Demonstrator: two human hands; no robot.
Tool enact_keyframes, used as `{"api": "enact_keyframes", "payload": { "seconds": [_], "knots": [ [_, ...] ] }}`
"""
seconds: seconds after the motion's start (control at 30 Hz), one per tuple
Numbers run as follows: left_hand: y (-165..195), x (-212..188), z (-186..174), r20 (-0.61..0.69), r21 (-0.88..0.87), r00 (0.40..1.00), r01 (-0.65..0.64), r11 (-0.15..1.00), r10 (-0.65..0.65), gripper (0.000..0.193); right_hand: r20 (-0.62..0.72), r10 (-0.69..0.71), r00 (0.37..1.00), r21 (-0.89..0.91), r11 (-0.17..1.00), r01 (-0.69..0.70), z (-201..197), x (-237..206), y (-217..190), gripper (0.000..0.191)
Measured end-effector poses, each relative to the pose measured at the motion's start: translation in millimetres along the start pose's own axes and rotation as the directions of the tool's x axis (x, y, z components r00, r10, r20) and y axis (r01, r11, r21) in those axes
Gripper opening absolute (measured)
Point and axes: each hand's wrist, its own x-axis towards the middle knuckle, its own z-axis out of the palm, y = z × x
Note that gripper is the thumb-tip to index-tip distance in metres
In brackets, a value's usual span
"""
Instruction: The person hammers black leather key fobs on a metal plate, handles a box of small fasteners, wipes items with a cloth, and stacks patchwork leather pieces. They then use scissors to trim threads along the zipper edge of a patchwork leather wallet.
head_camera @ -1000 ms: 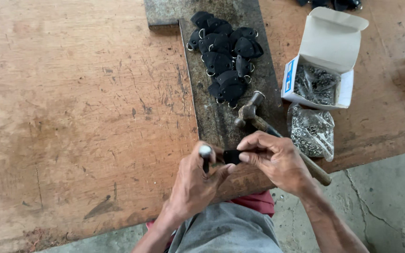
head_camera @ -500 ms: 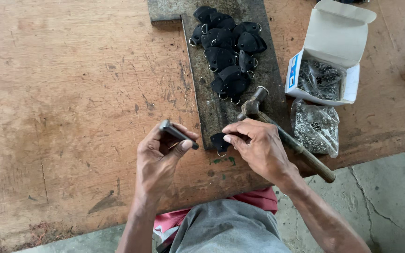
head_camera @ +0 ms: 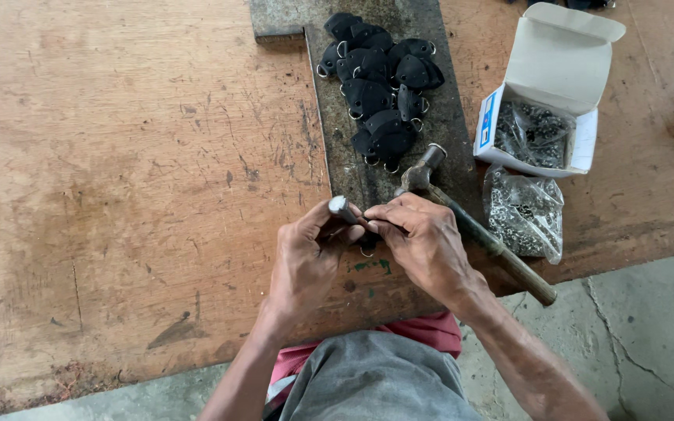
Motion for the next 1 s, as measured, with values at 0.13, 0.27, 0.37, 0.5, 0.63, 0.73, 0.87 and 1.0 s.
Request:
{"api": "enact_keyframes", "payload": {
  "seconds": [0.13, 0.27, 0.37, 0.5, 0.63, 0.73, 0.87, 1.0],
  "knots": [
    [0.3, 0.3, 1.1, -0.032, 0.103, 0.998, -0.059, 0.993, 0.063, 0.011, -0.014, -0.012, 1.0, -0.008, 1.0, 0.011, 4.8, -3.1, 4.2, 0.023],
    [-6.4, -2.3, 4.1, -0.041, 0.22, 0.991, -0.112, 0.969, 0.124, 0.013, -0.053, -0.059, 0.997, -0.051, 0.997, 0.056, 4.5, -5.1, 6.9, 0.022],
    [-13.7, -3.2, 10.3, -0.033, 0.264, 0.989, -0.134, 0.955, 0.147, 0.014, -0.03, 0.004, 1.0, -0.128, 0.992, -0.008, -9.6, -9.5, 10.7, 0.02],
    [-18.1, -5.4, 17.2, 0.004, 0.33, 0.987, -0.153, 0.931, 0.161, 0.024, -0.022, 0.207, 0.978, -0.408, 0.891, -0.198, -43.0, -18.3, 28.0, 0.042],
    [-15.4, -14.8, 20.3, 0.023, 0.468, 0.937, -0.319, 0.824, 0.349, 0.03, -0.01, 0.229, 0.973, -0.514, 0.834, -0.202, -50.4, -31.9, 44.9, 0.061],
    [-14.7, -16.9, 22.3, 0.014, 0.488, 0.928, -0.331, 0.808, 0.372, 0.027, -0.038, 0.106, 0.994, -0.538, 0.835, -0.11, -46.7, -34.5, 48.2, 0.046],
    [-16.6, -17.1, 22.4, 0.028, 0.475, 0.906, -0.384, 0.792, 0.422, 0.034, 0.012, 0.314, 0.949, -0.176, 0.935, -0.307, -60.1, -39.7, 39.0, 0.032],
    [-18.6, -16.8, 24.9, 0.01, 0.461, 0.898, -0.394, 0.795, 0.439, 0.024, 0.172, 0.513, 0.841, 0.073, 0.845, -0.53, -98.7, -59.9, 32.3, 0.032]
  ]
}}
